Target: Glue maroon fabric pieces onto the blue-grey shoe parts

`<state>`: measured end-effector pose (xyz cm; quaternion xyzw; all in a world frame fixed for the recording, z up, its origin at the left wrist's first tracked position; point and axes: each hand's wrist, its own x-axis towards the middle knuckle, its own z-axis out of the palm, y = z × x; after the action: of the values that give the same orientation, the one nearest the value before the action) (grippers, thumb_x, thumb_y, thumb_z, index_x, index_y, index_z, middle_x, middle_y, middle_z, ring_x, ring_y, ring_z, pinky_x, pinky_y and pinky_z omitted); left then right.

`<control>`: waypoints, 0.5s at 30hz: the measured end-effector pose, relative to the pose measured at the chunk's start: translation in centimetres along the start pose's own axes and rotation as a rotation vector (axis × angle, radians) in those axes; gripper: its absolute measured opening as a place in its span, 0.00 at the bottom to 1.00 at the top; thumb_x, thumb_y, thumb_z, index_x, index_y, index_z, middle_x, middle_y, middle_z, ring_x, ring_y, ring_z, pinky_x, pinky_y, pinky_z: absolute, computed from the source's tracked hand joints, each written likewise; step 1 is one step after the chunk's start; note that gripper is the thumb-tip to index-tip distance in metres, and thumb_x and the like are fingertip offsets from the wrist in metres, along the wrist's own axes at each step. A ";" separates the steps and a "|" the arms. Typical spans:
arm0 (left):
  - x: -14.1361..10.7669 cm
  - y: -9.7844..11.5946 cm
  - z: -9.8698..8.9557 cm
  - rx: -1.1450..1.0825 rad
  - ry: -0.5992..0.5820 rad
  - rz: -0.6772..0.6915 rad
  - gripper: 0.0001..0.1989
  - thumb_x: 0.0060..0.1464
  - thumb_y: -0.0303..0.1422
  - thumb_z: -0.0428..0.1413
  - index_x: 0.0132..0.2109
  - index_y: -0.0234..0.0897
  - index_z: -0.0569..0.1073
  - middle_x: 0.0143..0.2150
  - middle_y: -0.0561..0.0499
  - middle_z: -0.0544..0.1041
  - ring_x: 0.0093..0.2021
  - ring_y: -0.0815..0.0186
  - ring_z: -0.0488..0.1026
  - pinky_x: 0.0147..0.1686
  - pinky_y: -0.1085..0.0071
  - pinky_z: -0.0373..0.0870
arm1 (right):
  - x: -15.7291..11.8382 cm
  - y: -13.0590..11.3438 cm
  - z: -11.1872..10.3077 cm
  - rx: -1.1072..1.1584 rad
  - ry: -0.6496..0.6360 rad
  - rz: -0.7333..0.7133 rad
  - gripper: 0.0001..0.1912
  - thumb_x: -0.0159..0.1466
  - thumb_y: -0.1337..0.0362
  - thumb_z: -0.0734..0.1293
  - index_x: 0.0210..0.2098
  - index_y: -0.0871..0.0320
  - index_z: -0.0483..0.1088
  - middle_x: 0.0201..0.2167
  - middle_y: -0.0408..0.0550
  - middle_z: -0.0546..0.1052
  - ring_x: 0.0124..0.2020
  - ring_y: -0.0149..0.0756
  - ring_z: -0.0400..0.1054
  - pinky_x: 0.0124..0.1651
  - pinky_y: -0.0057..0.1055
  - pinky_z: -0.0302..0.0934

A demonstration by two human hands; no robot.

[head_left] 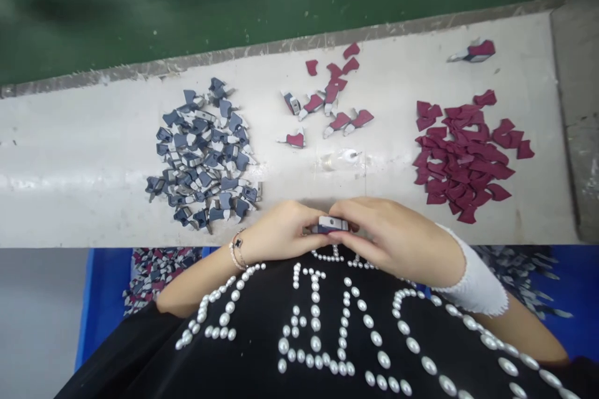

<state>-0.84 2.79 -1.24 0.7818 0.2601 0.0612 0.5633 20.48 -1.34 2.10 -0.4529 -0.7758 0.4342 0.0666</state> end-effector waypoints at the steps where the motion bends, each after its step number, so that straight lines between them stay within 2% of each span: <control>1: 0.0 -0.1 0.1 0.019 0.006 -0.001 0.12 0.62 0.38 0.56 0.35 0.36 0.77 0.26 0.54 0.77 0.24 0.69 0.72 0.26 0.75 0.64 | 0.2 -0.2 0.1 0.001 0.000 -0.001 0.06 0.71 0.65 0.61 0.40 0.59 0.68 0.32 0.48 0.75 0.32 0.38 0.70 0.34 0.33 0.61; 4: 0.2 0.0 -0.1 0.090 0.043 -0.005 0.14 0.62 0.39 0.56 0.32 0.35 0.76 0.22 0.55 0.74 0.21 0.71 0.68 0.23 0.75 0.59 | 0.5 -0.5 0.2 -0.005 0.032 0.010 0.07 0.70 0.66 0.60 0.38 0.58 0.69 0.31 0.47 0.75 0.32 0.38 0.70 0.34 0.33 0.61; 6: 0.2 0.4 -1.2 0.091 -0.013 0.003 0.15 0.60 0.43 0.58 0.33 0.35 0.78 0.22 0.55 0.74 0.21 0.71 0.68 0.24 0.75 0.60 | 0.1 -0.1 -0.5 0.063 0.030 -0.011 0.08 0.71 0.63 0.61 0.38 0.57 0.69 0.31 0.46 0.75 0.32 0.38 0.70 0.33 0.33 0.61; 8: 0.2 0.7 -3.2 0.076 -0.076 0.005 0.16 0.55 0.47 0.61 0.40 0.38 0.79 0.30 0.53 0.80 0.28 0.69 0.74 0.30 0.75 0.67 | -0.6 0.9 -1.8 0.202 0.069 -0.054 0.09 0.70 0.58 0.62 0.41 0.56 0.70 0.33 0.46 0.76 0.32 0.37 0.71 0.33 0.33 0.62; 9: 0.2 0.8 -4.5 0.105 -0.048 -0.021 0.18 0.54 0.48 0.62 0.44 0.40 0.79 0.36 0.52 0.82 0.33 0.67 0.77 0.35 0.74 0.70 | -1.0 1.7 -2.7 0.264 0.132 -0.059 0.11 0.70 0.55 0.62 0.43 0.55 0.71 0.34 0.46 0.77 0.33 0.37 0.72 0.34 0.33 0.63; 10: 0.2 0.8 -5.9 0.181 0.036 -0.080 0.20 0.54 0.49 0.62 0.47 0.41 0.78 0.41 0.51 0.82 0.39 0.65 0.78 0.40 0.72 0.71 | -1.3 2.6 -3.5 0.308 0.220 -0.035 0.13 0.71 0.54 0.61 0.45 0.54 0.70 0.36 0.47 0.78 0.34 0.38 0.72 0.36 0.33 0.64; 12: 0.3 0.1 -8.5 0.471 0.328 -0.315 0.17 0.59 0.48 0.57 0.48 0.42 0.76 0.46 0.50 0.81 0.45 0.62 0.77 0.45 0.68 0.71 | -1.1 4.5 -5.0 0.314 0.397 0.092 0.15 0.71 0.51 0.60 0.46 0.54 0.69 0.37 0.48 0.78 0.37 0.41 0.73 0.39 0.36 0.64; 14: 0.4 -1.1 -10.6 0.776 0.596 -0.588 0.15 0.62 0.46 0.53 0.46 0.40 0.75 0.45 0.48 0.81 0.47 0.58 0.76 0.46 0.65 0.71 | 0.1 6.2 -5.9 0.290 0.451 0.207 0.16 0.70 0.50 0.60 0.44 0.55 0.68 0.35 0.50 0.78 0.38 0.44 0.73 0.41 0.39 0.64; 15: 0.6 -1.8 -11.3 0.861 0.663 -0.675 0.16 0.62 0.45 0.53 0.46 0.39 0.75 0.45 0.46 0.80 0.48 0.55 0.76 0.46 0.63 0.71 | 1.1 6.8 -6.1 0.291 0.441 0.218 0.16 0.69 0.49 0.60 0.43 0.55 0.68 0.35 0.50 0.78 0.38 0.45 0.73 0.42 0.40 0.65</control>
<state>-5.36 13.10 1.10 0.7529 0.6536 0.0091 0.0767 27.31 4.71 0.54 -0.6028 -0.6188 0.4366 0.2513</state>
